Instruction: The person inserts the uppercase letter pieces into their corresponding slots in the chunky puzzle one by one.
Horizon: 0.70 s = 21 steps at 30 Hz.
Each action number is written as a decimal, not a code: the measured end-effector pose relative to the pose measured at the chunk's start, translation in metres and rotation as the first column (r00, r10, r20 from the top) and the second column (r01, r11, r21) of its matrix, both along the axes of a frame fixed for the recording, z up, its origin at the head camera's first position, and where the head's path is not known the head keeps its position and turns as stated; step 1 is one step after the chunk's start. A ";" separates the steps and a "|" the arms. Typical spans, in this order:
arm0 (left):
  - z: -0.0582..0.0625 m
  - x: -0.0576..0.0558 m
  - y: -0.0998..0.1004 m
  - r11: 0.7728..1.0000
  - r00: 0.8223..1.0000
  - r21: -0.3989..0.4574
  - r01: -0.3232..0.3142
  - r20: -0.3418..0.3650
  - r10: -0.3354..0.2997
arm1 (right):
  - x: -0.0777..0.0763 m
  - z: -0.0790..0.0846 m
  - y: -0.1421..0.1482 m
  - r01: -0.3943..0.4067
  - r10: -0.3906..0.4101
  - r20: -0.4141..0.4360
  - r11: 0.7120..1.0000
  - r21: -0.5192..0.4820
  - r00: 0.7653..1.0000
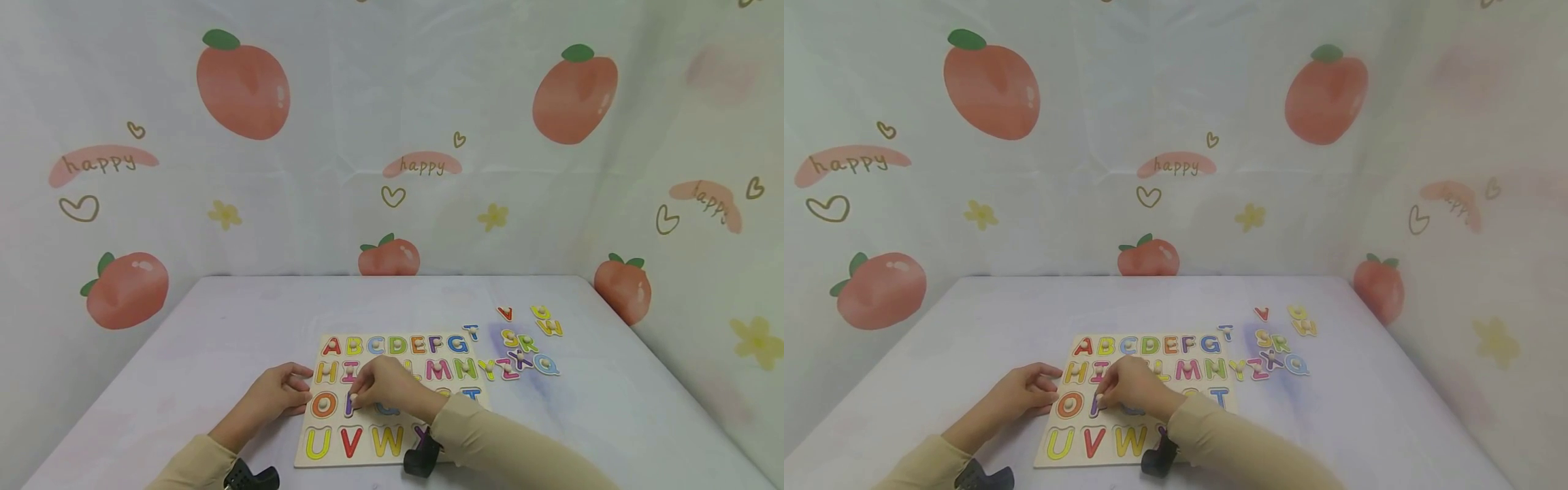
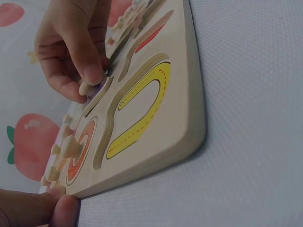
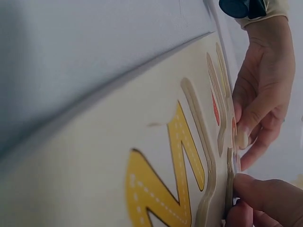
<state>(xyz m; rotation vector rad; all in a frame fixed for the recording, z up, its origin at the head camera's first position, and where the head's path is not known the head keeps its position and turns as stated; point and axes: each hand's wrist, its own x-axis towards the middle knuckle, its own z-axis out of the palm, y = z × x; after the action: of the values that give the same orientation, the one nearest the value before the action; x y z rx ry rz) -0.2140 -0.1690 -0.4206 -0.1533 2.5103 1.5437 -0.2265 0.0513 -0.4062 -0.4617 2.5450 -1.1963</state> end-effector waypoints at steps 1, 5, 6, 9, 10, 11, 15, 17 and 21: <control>0.000 0.000 0.000 1.000 1.000 0.001 -0.001 0.002 0.001 | 0.000 0.000 0.000 0.003 -0.003 0.005 1.000 0.001 1.000; 0.001 0.000 0.000 1.000 1.000 0.003 0.005 0.003 -0.005 | 0.001 0.001 -0.001 0.007 -0.007 0.010 1.000 0.012 1.000; 0.002 0.001 0.000 1.000 1.000 0.003 0.008 0.001 -0.008 | 0.001 0.001 -0.001 0.006 -0.006 0.009 1.000 0.014 1.000; 0.003 0.001 0.000 1.000 1.000 0.006 0.015 -0.002 -0.015 | 0.001 0.001 -0.001 0.000 0.000 0.004 1.000 0.021 1.000; 0.003 0.001 0.000 1.000 1.000 0.008 0.014 -0.002 -0.014 | 0.001 0.001 -0.001 0.000 0.000 0.003 1.000 0.023 1.000; 0.003 0.001 0.000 1.000 1.000 0.008 0.014 -0.001 -0.014 | 0.000 0.001 -0.001 0.000 0.000 0.003 1.000 0.025 1.000; 0.002 0.000 0.000 1.000 1.000 0.003 0.015 -0.002 -0.015 | 0.000 0.001 -0.002 -0.002 0.001 0.001 0.999 0.034 1.000; 0.002 0.000 0.000 1.000 1.000 -0.009 0.014 -0.004 -0.015 | 0.000 0.002 -0.003 -0.006 0.006 0.000 0.999 0.038 1.000; 0.001 -0.001 0.000 1.000 1.000 -0.026 0.010 -0.008 -0.010 | 0.000 0.003 -0.003 -0.010 0.010 0.004 0.999 0.046 1.000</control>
<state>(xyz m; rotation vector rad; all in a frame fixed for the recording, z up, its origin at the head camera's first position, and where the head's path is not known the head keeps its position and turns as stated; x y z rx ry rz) -0.2146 -0.1692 -0.4196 -0.1381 2.5349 1.5111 -0.2268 0.0478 -0.4036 -0.4609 2.5577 -1.1317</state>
